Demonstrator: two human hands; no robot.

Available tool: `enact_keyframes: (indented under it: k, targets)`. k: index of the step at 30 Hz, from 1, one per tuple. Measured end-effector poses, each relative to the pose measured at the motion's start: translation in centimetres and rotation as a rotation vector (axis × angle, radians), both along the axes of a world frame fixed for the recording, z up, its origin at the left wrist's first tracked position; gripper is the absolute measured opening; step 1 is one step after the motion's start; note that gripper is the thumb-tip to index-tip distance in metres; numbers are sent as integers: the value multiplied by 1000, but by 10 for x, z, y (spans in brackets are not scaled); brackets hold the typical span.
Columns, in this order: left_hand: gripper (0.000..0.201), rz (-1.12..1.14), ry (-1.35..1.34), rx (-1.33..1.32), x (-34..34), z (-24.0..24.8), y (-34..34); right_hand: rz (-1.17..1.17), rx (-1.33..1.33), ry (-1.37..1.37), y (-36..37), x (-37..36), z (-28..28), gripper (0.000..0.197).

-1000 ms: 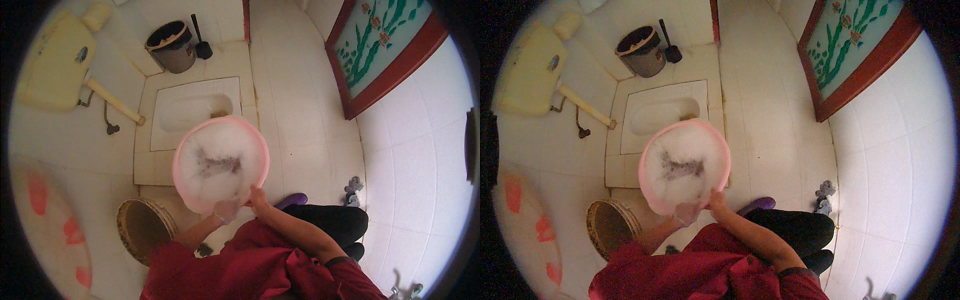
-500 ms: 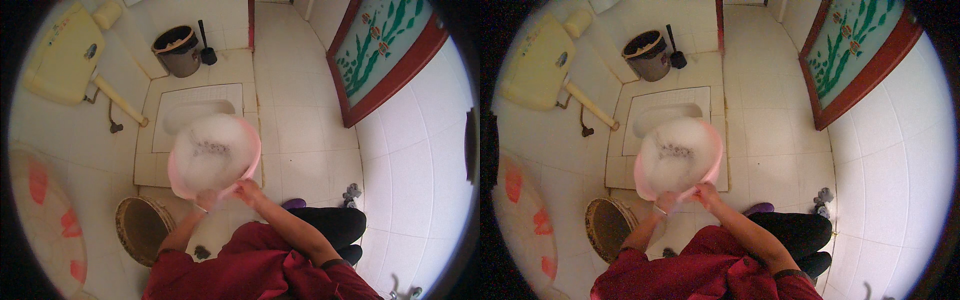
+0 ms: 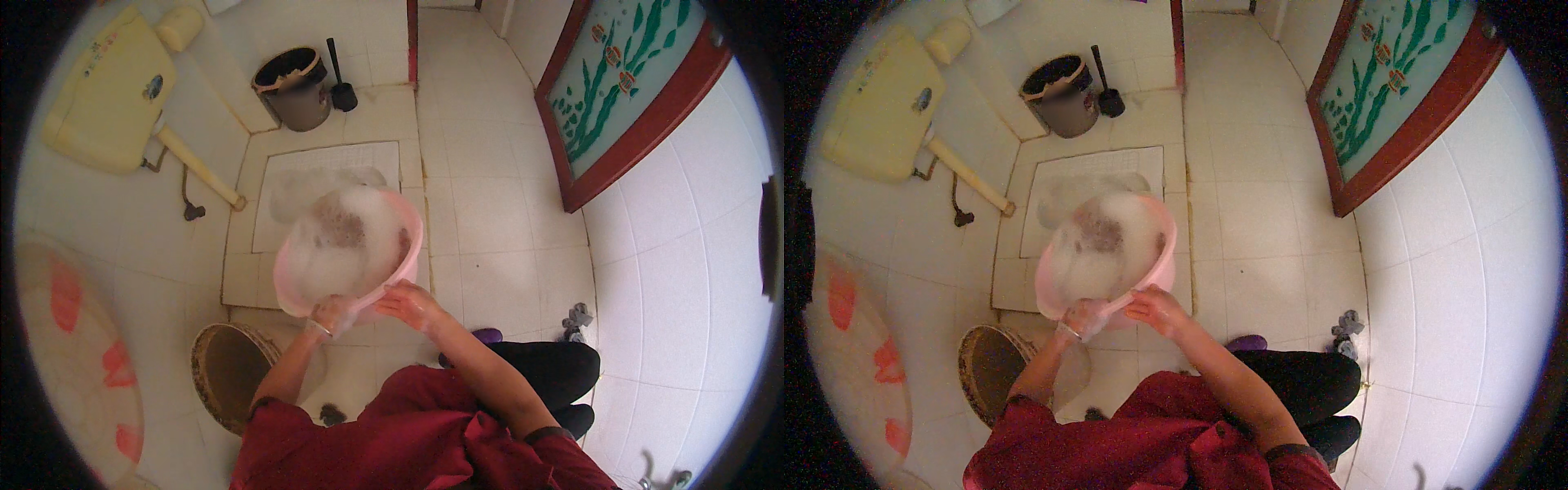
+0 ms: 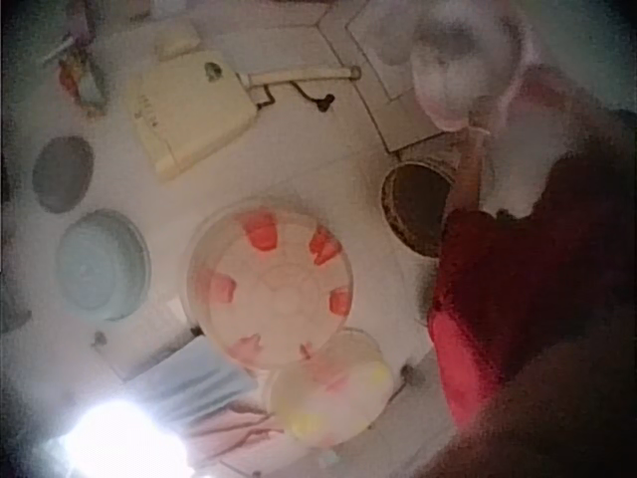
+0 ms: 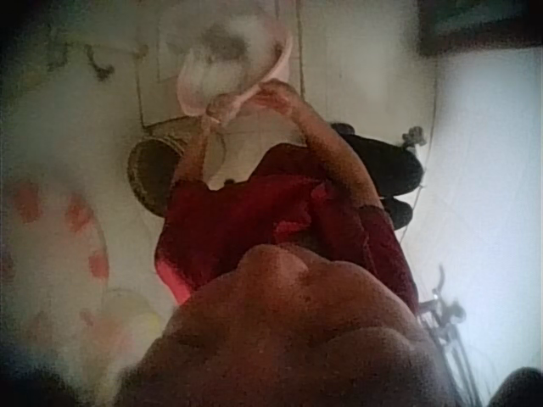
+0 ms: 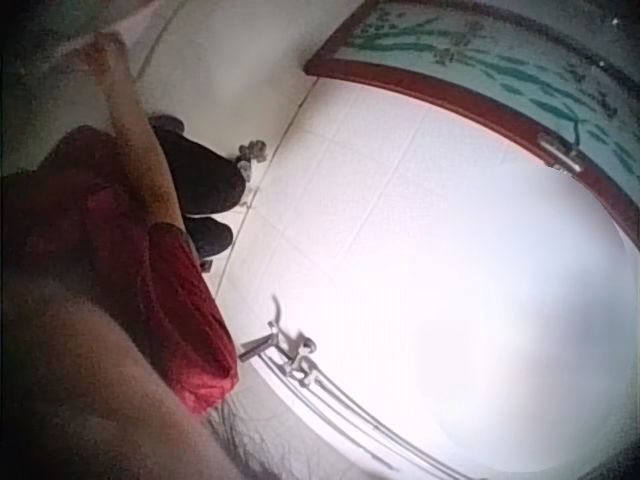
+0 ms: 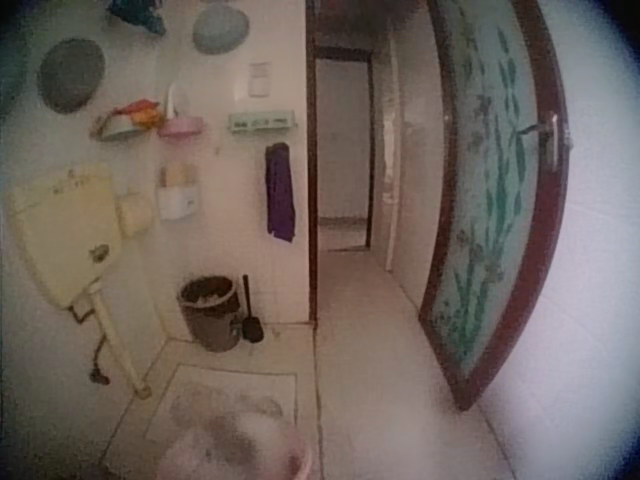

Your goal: The person empties soapy water from a basin, fills the basin with water from a tap, places clothes inside, and washes the garments by hand under running water.

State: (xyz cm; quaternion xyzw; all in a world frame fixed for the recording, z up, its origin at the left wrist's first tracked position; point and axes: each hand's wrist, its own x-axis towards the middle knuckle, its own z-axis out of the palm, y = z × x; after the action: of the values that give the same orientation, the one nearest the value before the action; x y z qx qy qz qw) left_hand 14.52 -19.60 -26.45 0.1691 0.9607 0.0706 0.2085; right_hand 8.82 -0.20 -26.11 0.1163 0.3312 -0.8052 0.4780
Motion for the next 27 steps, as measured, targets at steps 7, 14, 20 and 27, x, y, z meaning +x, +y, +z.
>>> enact_keyframes:
  k: [7, 14, 20, 27]
  targets:
    - [32, -48, 418, 31, 14, -54, -23, 73, 201, 171, 12, 0, 15, 27]
    - [20, 135, 26, 109, -19, -28, -28, 18, 343, 90, 26, 2, 3, 22]
    - [21, 79, 24, 74, -37, -15, -25, -124, 319, 52, 38, -5, -9, 20]
    - [23, 184, -76, 110, -52, 39, -11, -193, 330, 49, 44, -5, -7, 18]
